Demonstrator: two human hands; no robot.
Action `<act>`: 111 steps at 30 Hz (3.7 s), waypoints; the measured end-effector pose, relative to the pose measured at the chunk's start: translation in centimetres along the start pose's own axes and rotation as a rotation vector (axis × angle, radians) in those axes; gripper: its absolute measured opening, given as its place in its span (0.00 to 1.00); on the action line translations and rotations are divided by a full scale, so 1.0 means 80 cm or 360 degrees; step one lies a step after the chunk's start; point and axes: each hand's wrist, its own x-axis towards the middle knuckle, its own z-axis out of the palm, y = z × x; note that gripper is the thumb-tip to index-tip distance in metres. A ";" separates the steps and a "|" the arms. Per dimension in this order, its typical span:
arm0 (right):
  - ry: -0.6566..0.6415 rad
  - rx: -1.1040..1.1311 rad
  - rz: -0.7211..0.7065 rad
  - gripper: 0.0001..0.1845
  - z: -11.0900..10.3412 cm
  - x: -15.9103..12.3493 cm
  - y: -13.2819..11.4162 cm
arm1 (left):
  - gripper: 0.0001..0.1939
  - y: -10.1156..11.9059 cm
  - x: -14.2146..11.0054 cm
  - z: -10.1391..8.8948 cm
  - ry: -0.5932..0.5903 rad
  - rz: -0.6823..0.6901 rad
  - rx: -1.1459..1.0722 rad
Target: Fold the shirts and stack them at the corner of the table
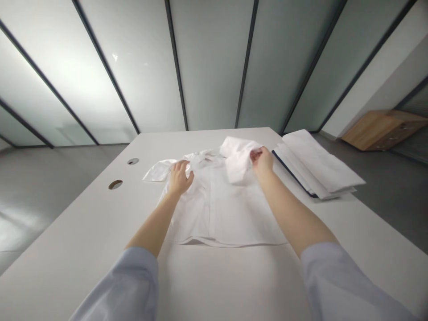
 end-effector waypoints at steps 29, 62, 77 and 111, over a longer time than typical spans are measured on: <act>-0.1443 -0.2532 -0.0977 0.33 -0.120 -0.127 0.039 | 0.48 -0.086 0.045 0.005 -0.0545 -0.1009 0.0573; -0.1211 -0.2627 -0.0650 0.36 -0.118 -0.138 0.042 | 0.37 -0.083 0.063 0.044 -0.0736 -0.0728 0.0672; -0.1351 -0.2573 -0.0880 0.29 -0.078 -0.079 0.025 | 0.32 -0.007 0.006 0.030 -0.0835 0.0024 0.0621; -0.1306 -0.2247 -0.0551 0.39 0.079 -0.006 0.057 | 0.39 -0.037 0.106 0.104 -0.0774 -0.0120 0.0345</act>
